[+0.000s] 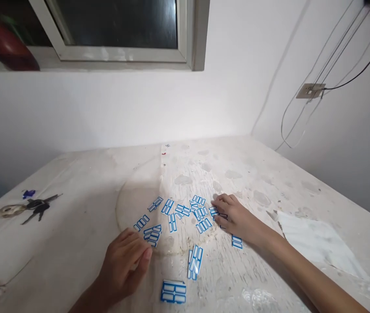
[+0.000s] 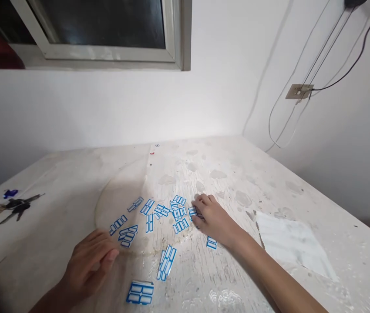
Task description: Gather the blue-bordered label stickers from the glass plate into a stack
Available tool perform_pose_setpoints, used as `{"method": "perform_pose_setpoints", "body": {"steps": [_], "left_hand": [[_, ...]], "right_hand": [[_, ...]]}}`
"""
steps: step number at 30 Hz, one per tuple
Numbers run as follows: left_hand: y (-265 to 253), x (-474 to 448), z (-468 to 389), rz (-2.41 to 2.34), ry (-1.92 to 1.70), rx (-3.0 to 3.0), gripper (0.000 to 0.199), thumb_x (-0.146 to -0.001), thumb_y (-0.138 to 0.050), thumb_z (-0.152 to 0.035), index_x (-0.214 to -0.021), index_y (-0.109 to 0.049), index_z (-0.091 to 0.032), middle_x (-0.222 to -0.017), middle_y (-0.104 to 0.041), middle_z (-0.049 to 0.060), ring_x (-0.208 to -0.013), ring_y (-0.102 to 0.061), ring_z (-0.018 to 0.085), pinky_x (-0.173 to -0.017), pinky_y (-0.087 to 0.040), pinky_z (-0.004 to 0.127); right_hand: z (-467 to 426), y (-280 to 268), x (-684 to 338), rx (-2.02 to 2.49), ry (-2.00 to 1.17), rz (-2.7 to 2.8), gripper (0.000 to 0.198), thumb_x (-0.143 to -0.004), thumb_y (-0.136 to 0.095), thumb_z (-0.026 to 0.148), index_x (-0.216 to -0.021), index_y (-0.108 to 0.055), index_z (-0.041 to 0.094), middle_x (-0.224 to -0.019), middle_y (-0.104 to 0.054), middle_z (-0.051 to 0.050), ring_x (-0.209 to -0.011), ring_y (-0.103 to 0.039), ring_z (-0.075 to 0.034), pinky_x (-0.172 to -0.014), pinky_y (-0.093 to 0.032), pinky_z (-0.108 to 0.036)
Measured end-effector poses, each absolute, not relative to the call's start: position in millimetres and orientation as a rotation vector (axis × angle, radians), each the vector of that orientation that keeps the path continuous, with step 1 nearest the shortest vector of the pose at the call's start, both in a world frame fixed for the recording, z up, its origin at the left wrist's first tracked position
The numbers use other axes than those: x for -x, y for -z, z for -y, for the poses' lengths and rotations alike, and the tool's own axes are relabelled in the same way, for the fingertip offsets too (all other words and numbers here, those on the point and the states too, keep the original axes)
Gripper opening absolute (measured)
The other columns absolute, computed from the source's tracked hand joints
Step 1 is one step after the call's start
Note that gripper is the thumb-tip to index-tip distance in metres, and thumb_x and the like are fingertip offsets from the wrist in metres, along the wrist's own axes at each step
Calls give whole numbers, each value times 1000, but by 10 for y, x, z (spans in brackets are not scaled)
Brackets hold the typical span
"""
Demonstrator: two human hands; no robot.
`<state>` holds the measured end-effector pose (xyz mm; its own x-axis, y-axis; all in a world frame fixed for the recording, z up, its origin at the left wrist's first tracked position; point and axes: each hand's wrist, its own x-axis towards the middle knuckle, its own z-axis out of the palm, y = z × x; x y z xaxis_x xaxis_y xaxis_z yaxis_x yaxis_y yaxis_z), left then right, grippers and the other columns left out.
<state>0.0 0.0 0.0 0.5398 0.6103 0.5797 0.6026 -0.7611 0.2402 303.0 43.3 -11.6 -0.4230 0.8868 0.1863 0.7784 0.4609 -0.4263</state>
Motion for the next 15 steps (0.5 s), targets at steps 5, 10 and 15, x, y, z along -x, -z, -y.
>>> {"method": "perform_pose_setpoints", "body": {"steps": [5, 10, 15], "left_hand": [[81, -103, 65, -999, -756, -2596, 23, -85, -37, -8, -66, -48, -17, -58, -49, 0, -57, -41, 12, -56, -34, 29], [40, -216, 194, -871, -459, -2515, 5, -80, -51, -14, -80, -54, -19, -81, -59, 2, -76, -51, 17, -73, -41, 32], [100, -249, 290, -951, -236, -2474, 25, -76, -62, -17, -99, -55, -21, -103, -58, 3, -96, -51, 21, -90, -40, 36]], "right_hand": [[-392, 124, -3038, 1421, -401, 2336, 31, -84, -47, 16, -115, -51, 16, -111, -50, -12, -100, -43, -27, -86, -43, -44], [-437, 178, -3032, 1444, -396, 2279, 18, -79, -51, 14, -96, -52, 19, -98, -53, -9, -90, -45, -25, -78, -43, -40], [-437, 254, -3049, 1463, -382, 2223, 17, -77, -52, 15, -93, -50, 19, -83, -54, -6, -82, -48, -23, -74, -39, -40]]}}
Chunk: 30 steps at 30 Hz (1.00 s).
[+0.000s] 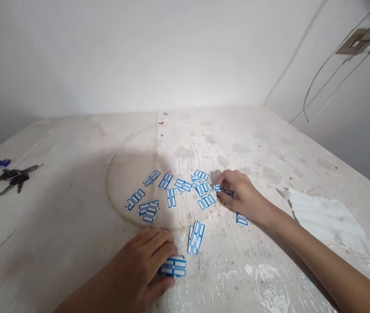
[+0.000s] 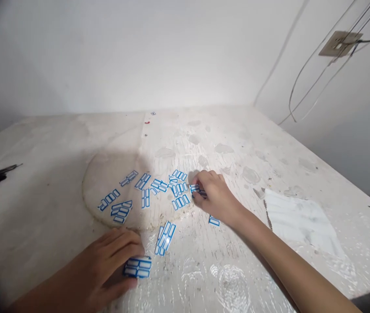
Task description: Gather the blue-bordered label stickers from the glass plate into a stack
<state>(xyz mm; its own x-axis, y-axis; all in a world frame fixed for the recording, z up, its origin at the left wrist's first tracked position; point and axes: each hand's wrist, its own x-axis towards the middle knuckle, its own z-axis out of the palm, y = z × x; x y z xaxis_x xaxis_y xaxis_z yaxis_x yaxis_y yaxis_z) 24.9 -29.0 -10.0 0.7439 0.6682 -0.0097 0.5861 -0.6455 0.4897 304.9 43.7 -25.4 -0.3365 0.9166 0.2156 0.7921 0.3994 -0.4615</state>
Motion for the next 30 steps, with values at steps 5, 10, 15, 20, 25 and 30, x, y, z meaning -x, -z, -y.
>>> {"method": "perform_pose_setpoints", "body": {"steps": [5, 10, 15, 20, 25, 30], "left_hand": [[194, -252, 348, -982, -332, -2428, 24, -82, -57, -16, -105, -54, -18, -104, -55, 5, -98, -50, 20, -88, -42, 34], [163, -320, 397, -1049, -250, -2380, 14, -84, -51, -14, -97, -55, -17, -100, -54, 5, -92, -49, 21, -81, -44, 36], [69, -435, 434, -1160, -154, -2285, 11, -79, -49, -8, -85, -53, -17, -91, -53, 4, -88, -48, 22, -77, -42, 37], [56, -463, 489, -1188, -153, -2160, 14, -79, -43, -6, -81, -49, -18, -84, -53, 1, -78, -49, 17, -68, -38, 30], [58, -429, 483, -1234, -173, -1936, 9, -81, -48, -13, -84, -54, -18, -84, -60, 0, -77, -54, 16, -68, -39, 28], [7, -455, 396, -1195, -294, -1493, 10, -75, -63, -25, -80, -60, -17, -76, -61, 0, -74, -56, 16, -67, -41, 26]], "right_hand": [[-438, 285, -3082, 1454, -395, 2244, 30, -77, -51, 17, -106, -52, 19, -89, -55, -7, -87, -49, -25, -78, -37, -41], [-445, 284, -3088, 1452, -381, 2265, 35, -77, -50, 18, -111, -54, 18, -94, -56, -8, -88, -48, -25, -79, -37, -42], [-422, 280, -3070, 1456, -331, 2271, 40, -77, -48, 18, -116, -52, 14, -94, -56, -10, -88, -48, -27, -78, -39, -43], [-413, 318, -3080, 1462, -270, 2327, 42, -78, -48, 21, -119, -50, 14, -102, -54, -12, -93, -47, -29, -83, -38, -47], [-308, 175, -3005, 1339, -133, 2251, 50, -82, -49, 23, -129, -42, 7, -122, -41, -19, -113, -39, -31, -93, -35, -48], [52, -59, -2704, 870, -589, 2132, 28, -85, -47, 9, -112, -52, 11, -98, -56, -8, -91, -52, -16, -80, -44, -31]]}}
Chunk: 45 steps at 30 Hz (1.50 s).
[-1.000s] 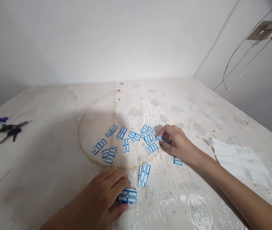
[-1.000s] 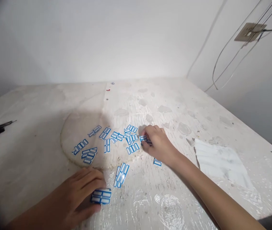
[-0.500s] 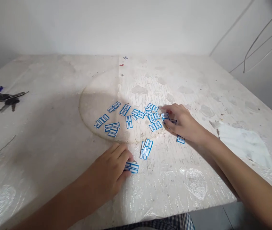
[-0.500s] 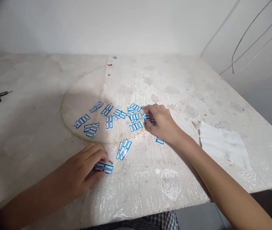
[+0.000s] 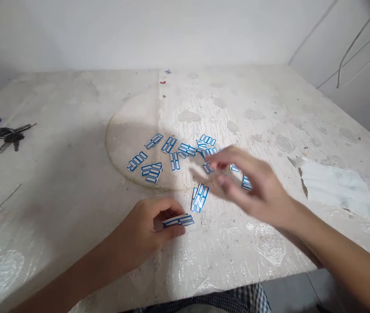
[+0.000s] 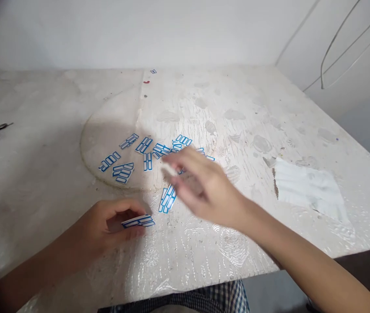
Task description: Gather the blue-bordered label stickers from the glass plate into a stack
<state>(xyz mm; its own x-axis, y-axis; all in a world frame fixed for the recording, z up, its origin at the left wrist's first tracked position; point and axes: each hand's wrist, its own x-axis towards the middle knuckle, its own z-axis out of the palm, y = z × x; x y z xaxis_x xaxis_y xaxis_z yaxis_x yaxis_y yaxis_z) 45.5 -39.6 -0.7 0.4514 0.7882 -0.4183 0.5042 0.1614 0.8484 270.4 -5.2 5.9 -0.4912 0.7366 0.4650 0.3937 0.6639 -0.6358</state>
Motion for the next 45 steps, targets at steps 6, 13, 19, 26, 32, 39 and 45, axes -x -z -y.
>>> {"method": "perform_pose_setpoints", "body": {"steps": [6, 13, 19, 26, 32, 39, 45], "left_hand": [[69, -584, 431, -906, -581, -1052, 23, -73, -69, -26, -92, -61, -16, -91, -62, 4, -91, -56, 19, -81, -43, 30], [143, -650, 479, -751, -593, -712, 26, -76, -67, -32, -91, -60, -13, -81, -62, 4, -73, -59, 13, -69, -48, 25], [141, -660, 494, -600, -527, -458, 25, -82, -61, -32, -93, -62, -9, -88, -65, 11, -72, -65, 14, -69, -53, 26], [229, -648, 533, -588, -590, -393, 20, -84, -59, -26, -93, -63, -9, -86, -65, 10, -74, -65, 14, -67, -53, 22], [197, -668, 540, -604, -626, -400, 21, -86, -56, -25, -99, -60, -9, -85, -62, 8, -75, -63, 14, -70, -51, 25], [168, -724, 550, -659, -717, -412, 16, -87, -55, -26, -87, -58, -10, -83, -59, 5, -78, -57, 12, -74, -47, 25], [186, -757, 594, -663, -775, -381, 19, -81, -63, -28, -86, -57, -11, -82, -61, 4, -78, -58, 11, -73, -47, 22]], "right_hand": [[423, -32, -2420, 824, -1254, 2054, 30, -82, -49, 3, -109, -51, 15, -95, -57, -3, -83, -54, -13, -73, -46, -27], [377, -5, -2439, 770, -1808, 1576, 20, -90, -43, 10, -108, -43, 19, -86, -54, 0, -74, -61, -13, -66, -50, -30], [296, -42, -2545, 785, -1890, 1583, 28, -90, -44, 5, -111, -36, 23, -82, -51, 3, -67, -56, -8, -66, -45, -25], [304, 13, -2496, 854, -1853, 1601, 18, -91, -47, 12, -106, -46, 20, -81, -53, 3, -67, -59, -7, -68, -47, -24], [337, 20, -2485, 905, -1709, 1689, 20, -90, -47, 14, -108, -51, 20, -82, -55, 0, -67, -59, -9, -64, -50, -24], [491, 54, -2447, 949, -952, 2207, 63, -82, -61, 20, -137, -30, 18, -106, -50, -8, -96, -48, -21, -88, -45, -38], [493, 106, -2426, 898, -855, 2216, 52, -86, -55, 18, -133, -34, 13, -106, -52, -11, -98, -48, -22, -88, -45, -39]]}}
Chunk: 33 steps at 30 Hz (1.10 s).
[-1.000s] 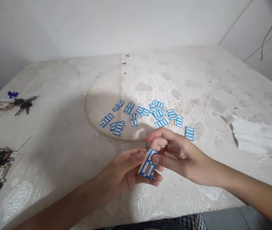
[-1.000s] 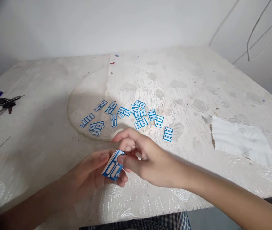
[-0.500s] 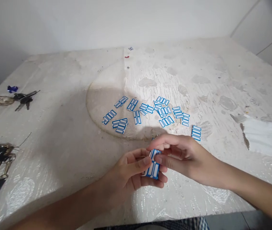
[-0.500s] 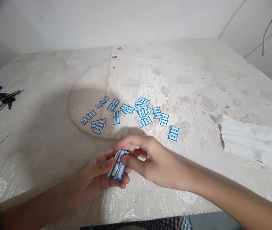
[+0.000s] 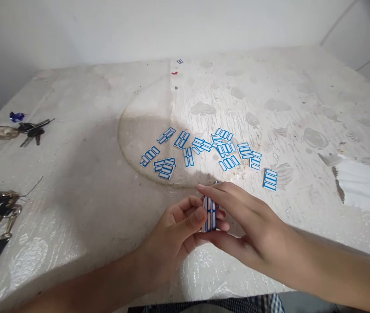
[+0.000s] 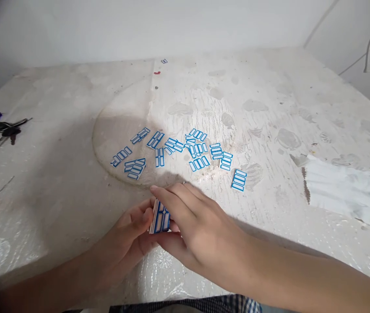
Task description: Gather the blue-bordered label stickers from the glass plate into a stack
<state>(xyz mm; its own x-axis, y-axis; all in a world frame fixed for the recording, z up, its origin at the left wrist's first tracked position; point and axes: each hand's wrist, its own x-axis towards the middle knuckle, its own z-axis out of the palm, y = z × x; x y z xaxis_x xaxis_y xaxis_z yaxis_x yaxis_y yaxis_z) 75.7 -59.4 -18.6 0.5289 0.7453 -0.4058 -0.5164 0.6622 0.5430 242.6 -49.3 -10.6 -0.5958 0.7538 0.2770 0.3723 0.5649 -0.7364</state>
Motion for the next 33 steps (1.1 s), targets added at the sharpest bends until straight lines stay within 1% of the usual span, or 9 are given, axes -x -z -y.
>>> {"method": "perform_pose_setpoints", "body": {"steps": [6, 13, 15, 18, 21, 23, 26, 30, 33], "left_hand": [[228, -772, 627, -676, -811, -407, 31, -73, -71, -34, -90, -56, -12, -84, -63, 4, -79, -59, 12, -75, -46, 21], [168, -777, 606, -670, -802, -376, 16, -77, -68, -24, -80, -56, -14, -78, -62, 1, -78, -59, 10, -78, -45, 21], [161, -770, 599, -685, -788, -368, 17, -77, -68, -25, -81, -57, -13, -77, -62, 1, -75, -59, 9, -76, -46, 20], [176, -746, 600, -669, -768, -347, 26, -72, -73, -29, -87, -60, -11, -81, -64, 3, -73, -60, 9, -75, -46, 20], [206, -722, 609, -628, -752, -328, 30, -70, -75, -29, -90, -62, -11, -83, -63, 4, -74, -60, 10, -72, -47, 21], [220, -714, 614, -609, -727, -329, 29, -70, -74, -29, -89, -62, -11, -79, -63, 3, -72, -61, 10, -72, -48, 21], [219, -706, 609, -568, -665, -347, 29, -71, -72, -33, -86, -62, -11, -76, -63, 3, -70, -62, 11, -71, -47, 21], [231, -695, 597, -477, -595, -380, 31, -77, -67, -36, -95, -61, -11, -84, -62, 6, -72, -61, 11, -72, -47, 23], [294, -703, 644, -417, -541, -433, 39, -71, -72, -28, -104, -57, -16, -89, -63, 7, -75, -61, 15, -72, -48, 29]], "right_hand": [[483, 93, -2419, 874, -837, 2223, 51, -88, -53, 19, -134, -32, 13, -107, -52, -12, -102, -48, -24, -90, -45, -41], [493, 96, -2419, 856, -862, 2240, 53, -89, -52, 18, -136, -30, 17, -107, -51, -11, -103, -48, -23, -92, -45, -41], [501, 74, -2434, 887, -974, 2212, 62, -86, -58, 21, -139, -26, 19, -113, -47, -11, -104, -48, -23, -94, -45, -40], [502, 24, -2455, 944, -1316, 1998, 82, -79, -66, 20, -143, -16, 24, -117, -44, -10, -98, -51, -19, -91, -48, -34], [478, 2, -2459, 926, -1631, 1687, 64, -85, -54, 13, -140, -24, 29, -105, -46, -4, -95, -53, -14, -82, -51, -27], [452, 9, -2452, 913, -1684, 1571, 53, -86, -49, 8, -134, -35, 28, -96, -47, -2, -92, -54, -12, -80, -51, -24], [419, 23, -2449, 884, -1732, 1490, 45, -85, -50, 5, -125, -45, 25, -87, -48, 1, -75, -57, -8, -74, -50, -22], [404, -3, -2480, 827, -1961, 1420, 29, -89, -48, 10, -115, -51, 24, -87, -57, 1, -63, -61, -7, -61, -50, -21], [429, -72, -2491, 938, -1927, 1649, 23, -88, -46, 8, -105, -55, 21, -88, -60, -2, -60, -62, -8, -55, -50, -21]]}}
